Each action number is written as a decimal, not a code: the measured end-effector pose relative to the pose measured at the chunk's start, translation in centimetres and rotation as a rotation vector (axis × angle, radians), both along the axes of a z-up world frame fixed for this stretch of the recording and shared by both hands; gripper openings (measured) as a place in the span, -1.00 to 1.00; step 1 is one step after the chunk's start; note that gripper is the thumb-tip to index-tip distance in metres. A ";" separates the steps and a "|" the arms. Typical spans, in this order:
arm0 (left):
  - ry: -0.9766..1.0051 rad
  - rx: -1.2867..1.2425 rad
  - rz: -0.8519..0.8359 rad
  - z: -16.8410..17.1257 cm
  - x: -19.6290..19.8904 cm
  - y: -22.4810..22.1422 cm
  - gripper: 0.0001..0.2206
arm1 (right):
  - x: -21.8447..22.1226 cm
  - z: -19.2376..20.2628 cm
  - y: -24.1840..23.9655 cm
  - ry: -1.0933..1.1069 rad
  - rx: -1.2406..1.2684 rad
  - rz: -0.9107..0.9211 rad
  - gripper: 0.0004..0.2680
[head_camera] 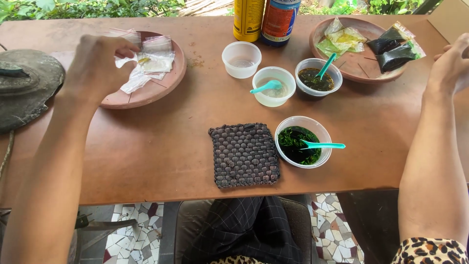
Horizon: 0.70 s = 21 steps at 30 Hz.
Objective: Preparing green liquid samples by transferring them from a bowl into small plastic bags using a spoon and a small funnel.
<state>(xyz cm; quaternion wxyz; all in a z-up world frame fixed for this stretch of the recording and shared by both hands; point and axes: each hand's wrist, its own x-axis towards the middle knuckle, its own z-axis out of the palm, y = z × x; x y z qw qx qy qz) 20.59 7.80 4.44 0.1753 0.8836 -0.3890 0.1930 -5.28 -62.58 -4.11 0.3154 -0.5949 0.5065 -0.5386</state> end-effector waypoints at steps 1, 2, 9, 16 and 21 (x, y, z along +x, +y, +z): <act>0.075 0.002 -0.048 -0.5 2.1 0.0 -0.73 | -0.1 -0.3 -0.5 0.012 -0.005 -0.007 -0.65; 0.073 0.002 -0.047 -1.1 3.0 -0.4 -0.73 | 0.0 -0.1 -0.3 0.010 -0.005 -0.006 -0.65; 0.064 0.302 0.162 -3.5 6.1 -3.8 -0.63 | -0.3 0.2 0.8 -0.017 -0.155 0.034 -0.71; 0.006 0.391 0.225 -2.4 6.9 -5.5 -0.56 | -0.5 0.5 1.6 -0.037 -0.195 0.078 -0.71; -0.135 0.084 0.014 -1.9 11.8 -6.2 -0.88 | -0.4 0.6 1.9 -0.050 -0.185 0.099 -0.72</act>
